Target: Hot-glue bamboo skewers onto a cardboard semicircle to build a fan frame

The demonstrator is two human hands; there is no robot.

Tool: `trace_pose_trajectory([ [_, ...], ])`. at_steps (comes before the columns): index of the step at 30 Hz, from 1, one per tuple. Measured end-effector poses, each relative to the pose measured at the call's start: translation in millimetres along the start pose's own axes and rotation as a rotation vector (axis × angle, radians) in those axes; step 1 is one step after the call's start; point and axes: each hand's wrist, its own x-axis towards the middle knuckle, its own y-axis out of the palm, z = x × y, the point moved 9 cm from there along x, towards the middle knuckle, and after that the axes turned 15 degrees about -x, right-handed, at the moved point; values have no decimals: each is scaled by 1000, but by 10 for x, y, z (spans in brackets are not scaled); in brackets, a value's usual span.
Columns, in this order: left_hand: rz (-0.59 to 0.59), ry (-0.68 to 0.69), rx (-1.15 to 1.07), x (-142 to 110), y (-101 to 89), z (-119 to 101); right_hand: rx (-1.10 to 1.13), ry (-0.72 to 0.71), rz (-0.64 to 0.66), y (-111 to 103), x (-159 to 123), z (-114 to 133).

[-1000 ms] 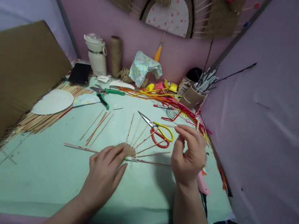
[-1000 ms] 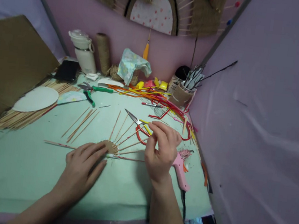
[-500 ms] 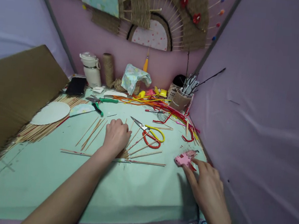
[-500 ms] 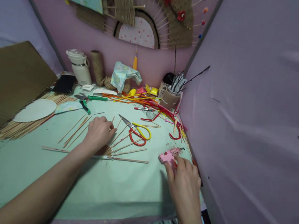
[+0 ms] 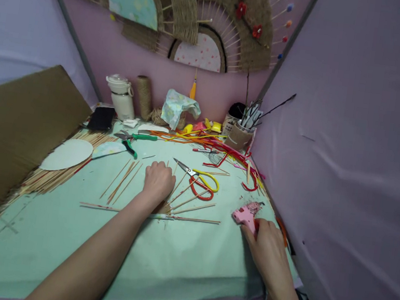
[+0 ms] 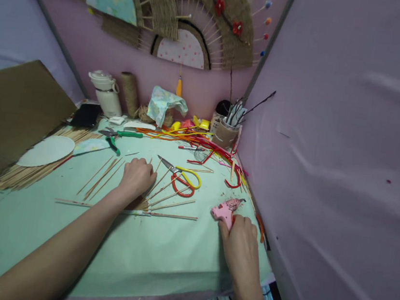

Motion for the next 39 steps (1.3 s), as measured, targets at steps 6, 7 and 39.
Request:
trace_pose_trajectory([
  [6,-101,30,-88,-55,-122,-2,382,118,-51,-370,-17,-111],
  [7,-137,29,-122,-68,-174,15,496,140,-19,-427,-33,-95],
  [39,-553,-146,-950,-156,-610,643,1049,-153,594,-545,-280,1676],
])
